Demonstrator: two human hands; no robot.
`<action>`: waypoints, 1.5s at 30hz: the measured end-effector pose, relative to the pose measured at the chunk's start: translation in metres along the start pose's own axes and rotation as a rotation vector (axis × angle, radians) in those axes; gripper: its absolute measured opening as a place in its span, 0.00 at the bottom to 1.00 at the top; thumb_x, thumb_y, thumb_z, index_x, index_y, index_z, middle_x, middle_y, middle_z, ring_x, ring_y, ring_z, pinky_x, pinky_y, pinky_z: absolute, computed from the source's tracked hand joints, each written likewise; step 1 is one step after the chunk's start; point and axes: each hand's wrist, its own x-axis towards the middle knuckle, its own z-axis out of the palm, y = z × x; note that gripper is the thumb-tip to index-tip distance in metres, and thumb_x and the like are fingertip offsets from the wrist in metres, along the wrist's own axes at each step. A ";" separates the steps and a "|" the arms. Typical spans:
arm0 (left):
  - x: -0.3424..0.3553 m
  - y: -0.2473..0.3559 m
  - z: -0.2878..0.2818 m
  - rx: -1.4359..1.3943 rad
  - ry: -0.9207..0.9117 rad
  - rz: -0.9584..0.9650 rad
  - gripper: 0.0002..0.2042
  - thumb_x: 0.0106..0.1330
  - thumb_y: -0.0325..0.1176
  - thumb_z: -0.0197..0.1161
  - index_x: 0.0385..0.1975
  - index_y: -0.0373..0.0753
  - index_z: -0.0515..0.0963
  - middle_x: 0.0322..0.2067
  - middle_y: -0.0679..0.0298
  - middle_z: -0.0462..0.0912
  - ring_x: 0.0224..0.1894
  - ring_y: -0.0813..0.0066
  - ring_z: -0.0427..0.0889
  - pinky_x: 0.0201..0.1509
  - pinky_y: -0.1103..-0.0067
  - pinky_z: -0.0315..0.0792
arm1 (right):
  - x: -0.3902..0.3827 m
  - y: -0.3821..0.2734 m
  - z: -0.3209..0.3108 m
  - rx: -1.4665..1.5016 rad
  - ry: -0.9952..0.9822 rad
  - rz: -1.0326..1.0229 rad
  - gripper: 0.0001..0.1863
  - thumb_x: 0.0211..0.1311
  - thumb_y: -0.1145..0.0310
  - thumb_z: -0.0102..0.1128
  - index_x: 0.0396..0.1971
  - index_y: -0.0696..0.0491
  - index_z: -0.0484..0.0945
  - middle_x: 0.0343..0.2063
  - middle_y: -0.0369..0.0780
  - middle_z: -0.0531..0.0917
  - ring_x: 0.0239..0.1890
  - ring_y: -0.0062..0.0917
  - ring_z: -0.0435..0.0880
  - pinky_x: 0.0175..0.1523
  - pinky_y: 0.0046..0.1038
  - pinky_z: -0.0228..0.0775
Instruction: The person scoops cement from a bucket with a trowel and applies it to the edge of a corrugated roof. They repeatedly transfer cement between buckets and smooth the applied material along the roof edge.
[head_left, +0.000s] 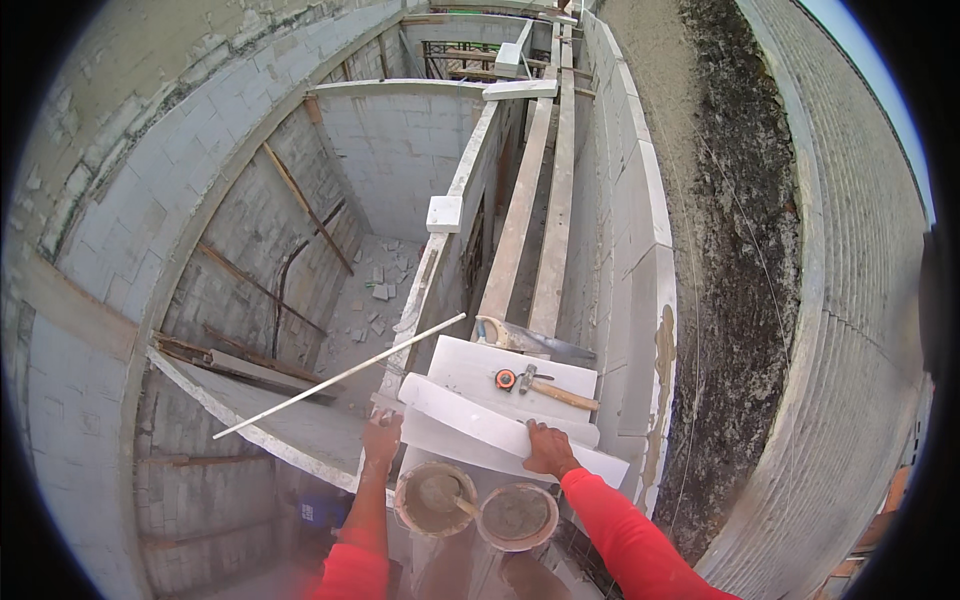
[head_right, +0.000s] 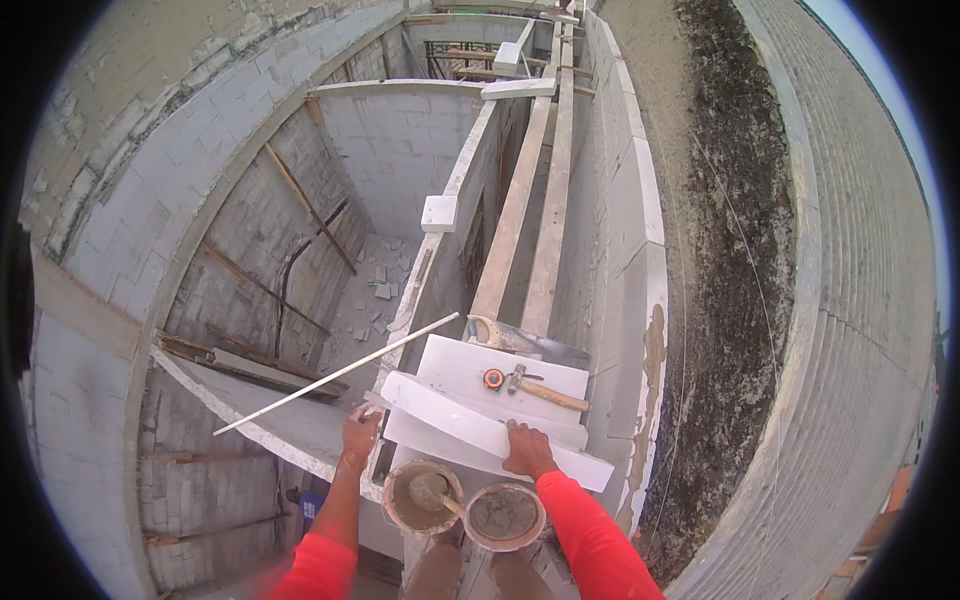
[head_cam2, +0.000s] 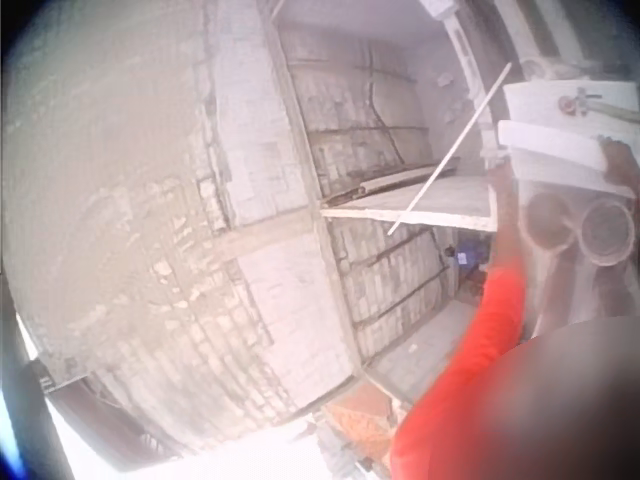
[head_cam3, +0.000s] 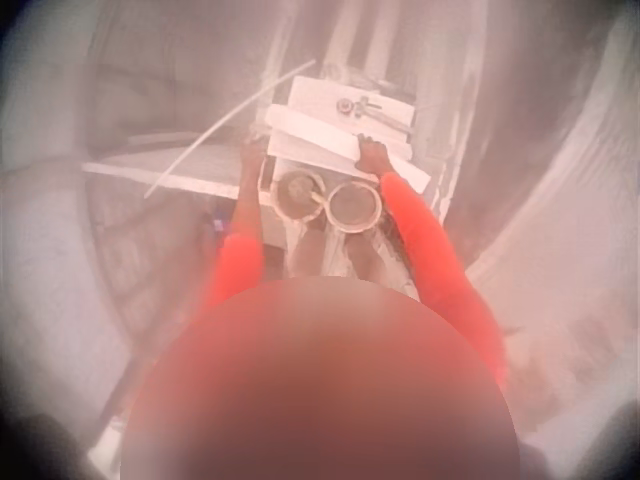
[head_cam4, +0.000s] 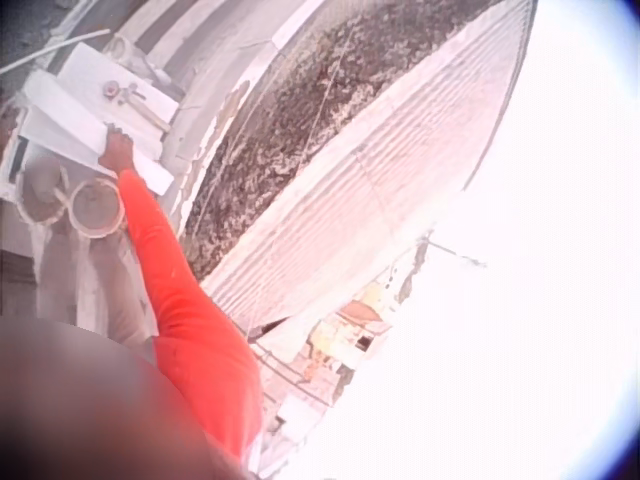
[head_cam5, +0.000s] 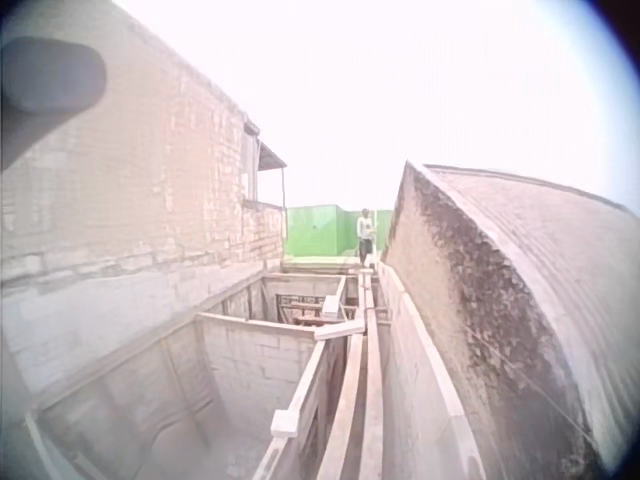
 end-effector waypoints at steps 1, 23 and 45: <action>-0.028 -0.020 -0.017 -0.128 -0.027 0.044 0.22 0.69 0.35 0.70 0.58 0.28 0.84 0.33 0.59 0.91 0.34 0.76 0.86 0.42 0.76 0.78 | 0.000 0.002 0.001 0.012 0.001 0.013 0.43 0.43 0.62 0.73 0.64 0.59 0.72 0.48 0.53 0.85 0.48 0.51 0.89 0.55 0.47 0.83; -0.289 -0.123 -0.082 -0.144 -0.143 -0.497 0.10 0.71 0.31 0.69 0.45 0.31 0.86 0.32 0.59 0.90 0.32 0.74 0.89 0.35 0.75 0.82 | -0.212 -0.050 0.051 0.213 -0.211 0.242 0.33 0.58 0.52 0.69 0.57 0.60 0.81 0.57 0.59 0.83 0.62 0.53 0.83 0.65 0.49 0.77; -0.270 -0.067 -0.002 -0.009 -0.384 -0.526 0.27 0.74 0.33 0.63 0.72 0.31 0.73 0.33 0.61 0.92 0.33 0.76 0.87 0.41 0.76 0.80 | -0.300 -0.025 0.064 0.448 -0.168 0.278 0.16 0.68 0.61 0.65 0.31 0.61 0.84 0.28 0.60 0.85 0.38 0.63 0.85 0.44 0.57 0.76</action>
